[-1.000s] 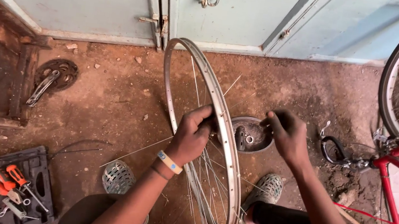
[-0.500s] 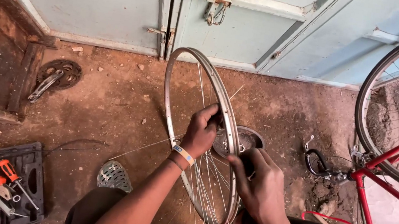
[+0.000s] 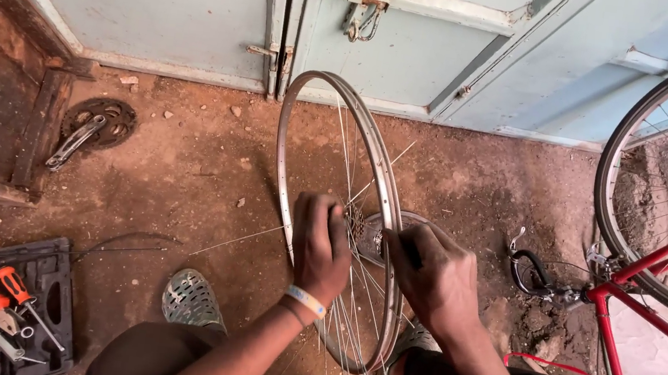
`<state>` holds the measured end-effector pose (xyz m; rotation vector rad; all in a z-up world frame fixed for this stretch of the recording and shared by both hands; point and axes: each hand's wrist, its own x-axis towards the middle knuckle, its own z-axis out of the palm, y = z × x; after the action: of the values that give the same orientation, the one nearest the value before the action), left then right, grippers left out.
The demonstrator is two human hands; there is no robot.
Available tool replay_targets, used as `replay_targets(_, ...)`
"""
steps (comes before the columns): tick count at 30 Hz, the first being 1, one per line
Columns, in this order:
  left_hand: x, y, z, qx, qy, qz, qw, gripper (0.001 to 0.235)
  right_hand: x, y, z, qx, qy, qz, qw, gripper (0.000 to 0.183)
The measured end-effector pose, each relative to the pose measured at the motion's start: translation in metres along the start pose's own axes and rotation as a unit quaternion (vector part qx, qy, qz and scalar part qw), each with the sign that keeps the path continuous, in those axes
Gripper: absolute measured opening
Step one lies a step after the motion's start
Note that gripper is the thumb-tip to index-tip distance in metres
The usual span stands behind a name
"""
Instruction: The person assembles a bicycle wheel by inserting spokes into the hub and rim. They then apply grease to the hub using a small brush.
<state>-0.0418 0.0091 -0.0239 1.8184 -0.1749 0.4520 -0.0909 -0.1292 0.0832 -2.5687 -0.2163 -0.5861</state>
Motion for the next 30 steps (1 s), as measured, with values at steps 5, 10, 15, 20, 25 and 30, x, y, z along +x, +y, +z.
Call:
replay_targets(5, -0.001, -0.003, 0.002, -0.069, -0.028, 0.026, 0.997, 0.016, 0.008, 0.007, 0.000, -0.020, -0.002, -0.047, 0.999, 0.013)
replay_targets(10, 0.004, 0.001, 0.005, -0.142, -0.262, -0.006, 0.955, 0.014, 0.012, 0.017, 0.005, -0.033, -0.016, -0.088, 0.995, 0.011)
replay_targets(15, 0.012, 0.004, 0.008, -0.122, -0.230, 0.065, 0.963, 0.018, 0.015, 0.026, 0.004, -0.031, -0.042, -0.109, 0.993, 0.007)
replay_targets(20, 0.020, 0.010, 0.008, -0.115, -0.183, 0.079, 0.973, 0.017, 0.046, -0.005, -0.013, -0.023, -0.089, -0.121, 0.988, 0.002)
replay_targets(25, 0.019, 0.003, 0.013, -0.117, -0.164, 0.084, 0.976, 0.024, 0.064, -0.013, -0.026, -0.093, -0.134, -0.102, 0.981, 0.017)
replay_targets(30, 0.027, 0.009, 0.006, -0.127, -0.163, 0.091, 0.974, 0.017, 0.078, -0.036, -0.040, -0.142, -0.229, -0.129, 0.954, 0.011)
